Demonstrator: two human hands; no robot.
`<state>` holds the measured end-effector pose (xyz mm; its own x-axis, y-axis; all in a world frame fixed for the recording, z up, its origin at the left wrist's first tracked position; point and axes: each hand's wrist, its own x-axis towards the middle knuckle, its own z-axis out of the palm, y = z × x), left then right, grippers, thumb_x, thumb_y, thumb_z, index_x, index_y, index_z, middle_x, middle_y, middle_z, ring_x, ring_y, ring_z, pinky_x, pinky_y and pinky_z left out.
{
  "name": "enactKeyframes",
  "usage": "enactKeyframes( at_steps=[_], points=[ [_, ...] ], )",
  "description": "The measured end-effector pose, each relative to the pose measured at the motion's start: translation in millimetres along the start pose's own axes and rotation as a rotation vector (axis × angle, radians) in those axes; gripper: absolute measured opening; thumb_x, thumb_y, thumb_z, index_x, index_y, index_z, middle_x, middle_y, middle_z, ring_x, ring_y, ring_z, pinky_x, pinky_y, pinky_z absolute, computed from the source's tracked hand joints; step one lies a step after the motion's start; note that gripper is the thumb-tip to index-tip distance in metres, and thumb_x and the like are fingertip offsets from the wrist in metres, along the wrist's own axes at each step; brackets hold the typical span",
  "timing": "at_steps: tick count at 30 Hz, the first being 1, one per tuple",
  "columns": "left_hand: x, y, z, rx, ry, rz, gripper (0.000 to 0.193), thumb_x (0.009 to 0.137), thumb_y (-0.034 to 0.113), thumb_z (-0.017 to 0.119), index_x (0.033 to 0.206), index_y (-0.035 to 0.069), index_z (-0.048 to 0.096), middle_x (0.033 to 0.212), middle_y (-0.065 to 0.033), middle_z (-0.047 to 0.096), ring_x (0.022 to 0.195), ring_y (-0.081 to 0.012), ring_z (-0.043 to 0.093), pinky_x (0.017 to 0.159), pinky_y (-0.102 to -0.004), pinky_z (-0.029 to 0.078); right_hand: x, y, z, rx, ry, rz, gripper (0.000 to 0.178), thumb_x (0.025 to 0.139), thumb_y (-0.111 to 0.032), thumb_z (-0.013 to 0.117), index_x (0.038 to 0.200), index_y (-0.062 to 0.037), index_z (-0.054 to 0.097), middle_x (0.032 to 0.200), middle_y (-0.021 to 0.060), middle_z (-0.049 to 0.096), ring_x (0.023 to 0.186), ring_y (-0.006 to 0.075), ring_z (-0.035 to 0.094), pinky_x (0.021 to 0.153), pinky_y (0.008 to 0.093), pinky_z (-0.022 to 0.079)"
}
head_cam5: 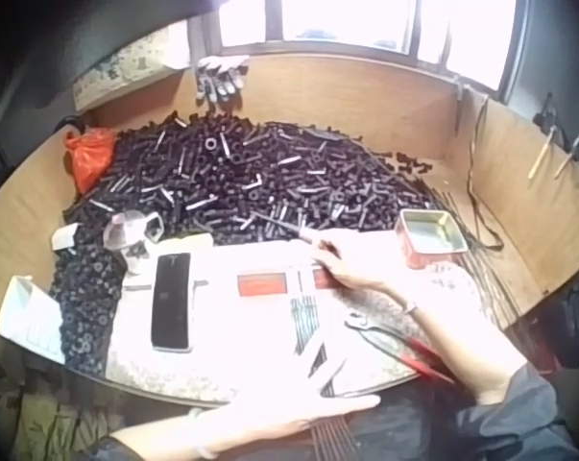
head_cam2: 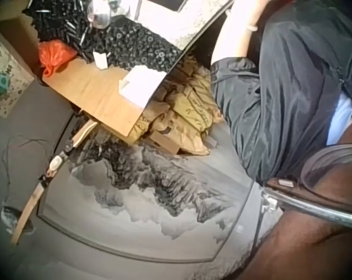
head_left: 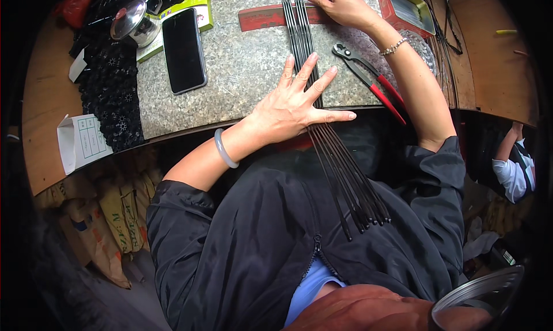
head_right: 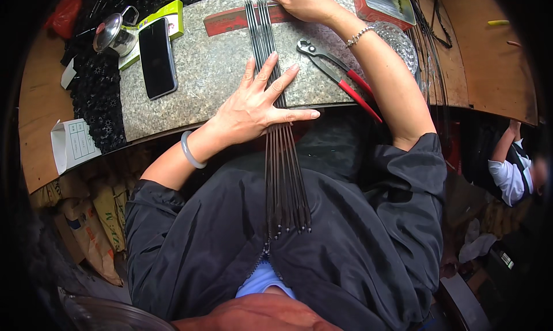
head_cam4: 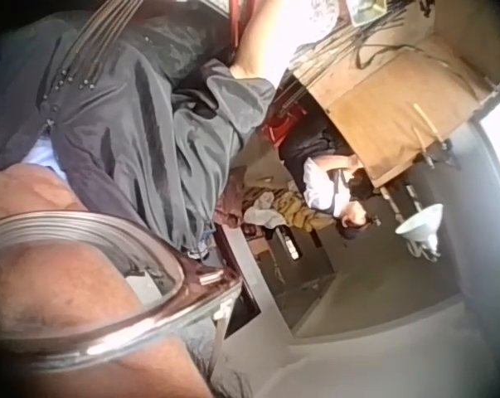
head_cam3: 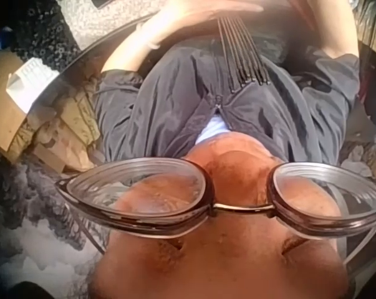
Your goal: Assembling bundles of black rods into plastic housings using pliers.
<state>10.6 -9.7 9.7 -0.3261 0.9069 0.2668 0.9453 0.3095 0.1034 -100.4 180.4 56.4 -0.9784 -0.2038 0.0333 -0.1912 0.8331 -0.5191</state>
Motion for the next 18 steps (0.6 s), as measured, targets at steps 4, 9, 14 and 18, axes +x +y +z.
enactKeyframes(
  at_steps=[4, 9, 14, 18],
  points=[
    [0.3, 0.7, 2.7, -0.061, 0.025, -0.021, 0.065, 0.076, 0.014, 0.055, 0.126, 0.052, 0.037, 0.140, -0.0151, 0.027, 0.124, -0.0480, 0.028, 0.096, -0.0657, 0.024, 1.7, 8.1, -2.6, -0.057, -0.007, -0.086, 0.031, 0.090, -0.036, 0.043, 0.103, -0.0125, 0.059, 0.095, 0.0080, 0.062, 0.084, 0.0207, 0.060, 0.074, 0.0309, 0.045],
    [0.2, 1.3, 3.1, -0.052, 0.017, -0.028, 0.064, 0.077, 0.016, 0.055, 0.125, 0.053, 0.037, 0.141, -0.0147, 0.026, 0.124, -0.0482, 0.028, 0.096, -0.0659, 0.024, 2.6, 3.9, -3.7, -0.123, -0.028, -0.026, 0.030, 0.089, -0.037, 0.044, 0.097, -0.0124, 0.058, 0.093, 0.0085, 0.062, 0.082, 0.0214, 0.060, 0.071, 0.0322, 0.046],
    [0.6, 1.0, 4.4, -0.038, 0.018, -0.030, 0.064, 0.077, 0.013, 0.053, 0.125, 0.053, 0.038, 0.141, -0.0145, 0.026, 0.124, -0.0487, 0.027, 0.094, -0.0667, 0.026, 10.6, 12.0, 2.6, 0.025, -0.056, -0.085, 0.026, 0.088, -0.030, 0.048, 0.095, -0.0067, 0.057, 0.086, 0.0115, 0.061, 0.080, 0.0244, 0.059, 0.071, 0.0334, 0.046],
    [1.8, 1.5, 4.2, -0.024, 0.016, -0.043, 0.064, 0.077, 0.014, 0.054, 0.125, 0.053, 0.038, 0.141, -0.0146, 0.027, 0.125, -0.0490, 0.026, 0.093, -0.0667, 0.028, 14.8, 26.2, 10.5, 0.060, 0.002, -0.168, 0.025, 0.088, -0.027, 0.049, 0.094, -0.0044, 0.057, 0.084, 0.0134, 0.060, 0.079, 0.0255, 0.058, 0.072, 0.0340, 0.045]
  ],
)
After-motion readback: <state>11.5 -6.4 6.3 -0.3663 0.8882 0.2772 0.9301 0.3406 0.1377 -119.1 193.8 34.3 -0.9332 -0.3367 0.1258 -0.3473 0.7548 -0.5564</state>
